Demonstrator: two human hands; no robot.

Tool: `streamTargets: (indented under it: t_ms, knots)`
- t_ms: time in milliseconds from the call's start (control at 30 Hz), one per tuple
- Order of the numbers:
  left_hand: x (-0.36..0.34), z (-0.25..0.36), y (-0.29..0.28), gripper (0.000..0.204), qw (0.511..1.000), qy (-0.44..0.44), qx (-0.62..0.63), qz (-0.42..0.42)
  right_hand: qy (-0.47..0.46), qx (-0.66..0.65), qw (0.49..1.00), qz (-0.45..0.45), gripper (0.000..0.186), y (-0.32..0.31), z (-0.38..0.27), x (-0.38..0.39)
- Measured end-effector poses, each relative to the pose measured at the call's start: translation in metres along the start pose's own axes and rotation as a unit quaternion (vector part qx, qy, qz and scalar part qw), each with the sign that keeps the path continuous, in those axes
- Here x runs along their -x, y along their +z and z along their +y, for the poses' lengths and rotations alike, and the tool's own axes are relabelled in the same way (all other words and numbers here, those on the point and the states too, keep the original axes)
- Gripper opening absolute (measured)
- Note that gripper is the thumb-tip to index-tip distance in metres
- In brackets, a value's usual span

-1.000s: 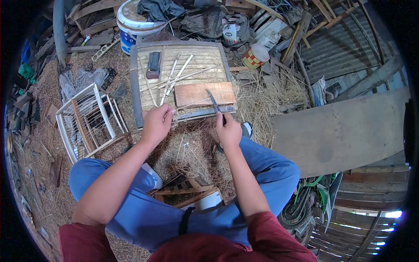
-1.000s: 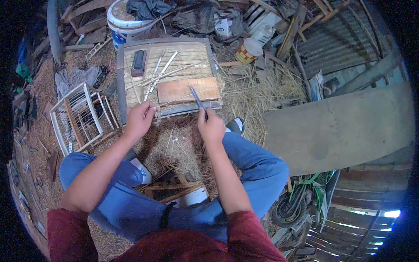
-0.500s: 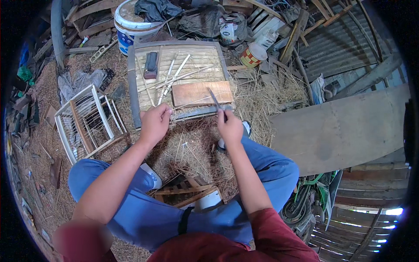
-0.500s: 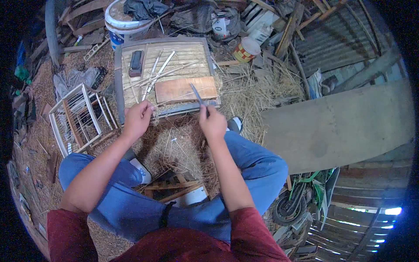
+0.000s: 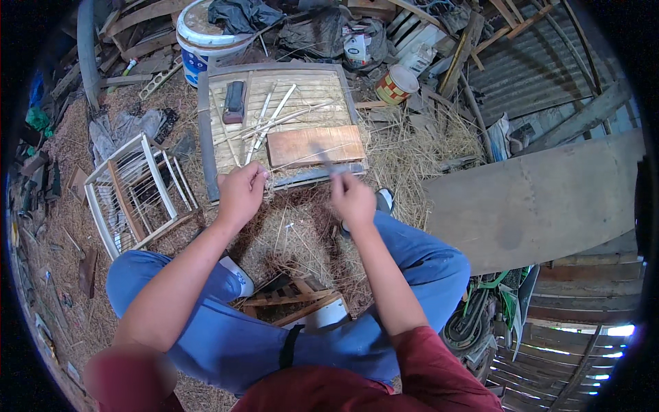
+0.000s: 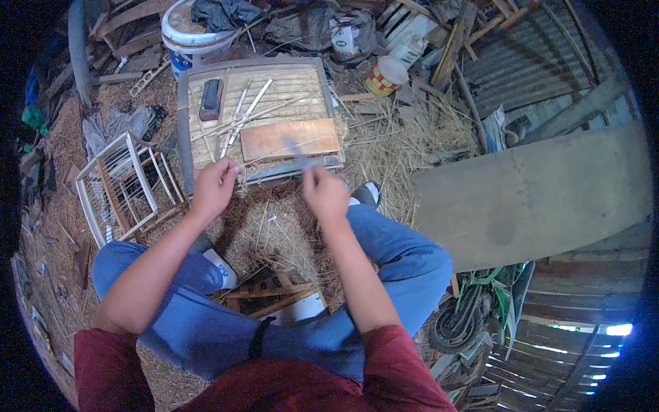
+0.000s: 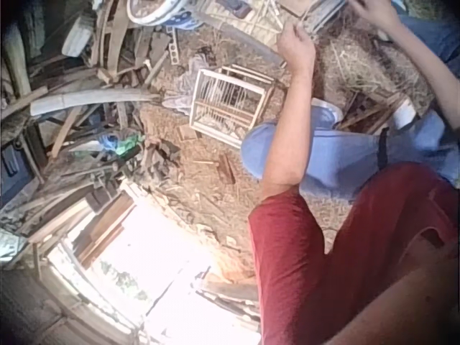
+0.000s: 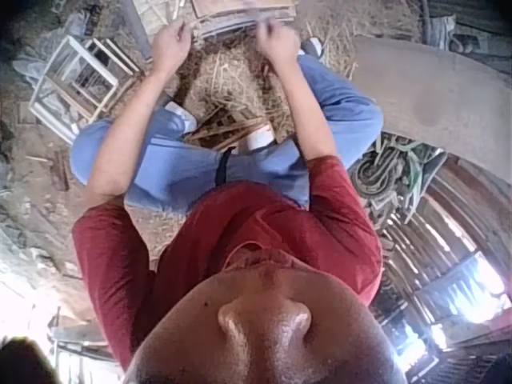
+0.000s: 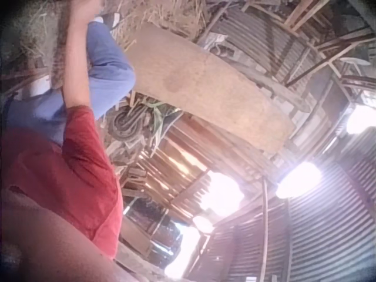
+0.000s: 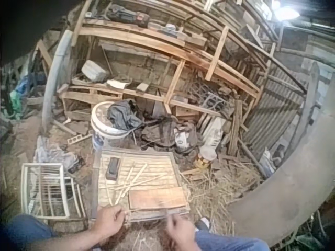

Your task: The person whittles and scrapes wooden sticks using a knife and then inserts them into a small wooden bird cage frame.

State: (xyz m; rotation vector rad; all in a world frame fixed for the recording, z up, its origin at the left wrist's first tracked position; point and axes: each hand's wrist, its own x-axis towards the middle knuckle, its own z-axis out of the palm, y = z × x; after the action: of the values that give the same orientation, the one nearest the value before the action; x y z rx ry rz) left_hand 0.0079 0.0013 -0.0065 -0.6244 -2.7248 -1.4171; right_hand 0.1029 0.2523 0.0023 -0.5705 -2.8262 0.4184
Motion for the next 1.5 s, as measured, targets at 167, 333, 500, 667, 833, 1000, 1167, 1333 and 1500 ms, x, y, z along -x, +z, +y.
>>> streamTargets:
  t_ms: [167, 333, 500, 667, 833, 1000, 1167, 1333, 1500]
  knots:
    - [0.002, -0.005, 0.0, 0.015, 1.0, -0.012, -0.019, -0.008, -0.12, -0.004, 0.993, -0.009, 0.032, 0.001, -0.015, 0.017]
    - [0.0, -0.003, 0.002, 0.015, 1.0, 0.012, -0.015, 0.005, 0.054, 0.021, 0.998, 0.014, 0.033, -0.002, 0.005, -0.001]
    - [0.0, -0.006, -0.001, 0.014, 1.0, -0.004, -0.003, -0.008, -0.043, -0.017, 0.999, 0.011, 0.035, 0.002, -0.022, 0.013]
    - [0.002, -0.005, -0.003, 0.013, 1.0, -0.006, -0.007, -0.009, -0.05, 0.014, 0.998, -0.028, 0.033, 0.002, -0.027, 0.017]
    - [0.0, -0.001, 0.001, 0.014, 1.0, 0.001, -0.021, 0.001, 0.062, 0.007, 0.998, 0.033, 0.035, -0.01, 0.006, -0.007]
    - [0.003, -0.009, -0.001, 0.014, 1.0, -0.009, -0.008, -0.008, -0.082, 0.0, 0.996, -0.039, 0.036, -0.004, -0.029, 0.022]
    - [0.001, 0.002, 0.001, 0.013, 1.0, -0.006, -0.004, -0.003, -0.014, -0.01, 1.0, 0.002, 0.034, 0.0, -0.021, 0.014]
    - [0.001, -0.003, 0.0, 0.014, 1.0, -0.009, 0.009, 0.0, -0.005, 0.009, 1.0, -0.007, 0.035, -0.001, -0.024, 0.011]
    - [0.002, -0.004, -0.001, 0.011, 1.0, -0.018, -0.005, -0.007, -0.098, -0.01, 0.994, -0.046, 0.036, 0.001, -0.03, 0.024]
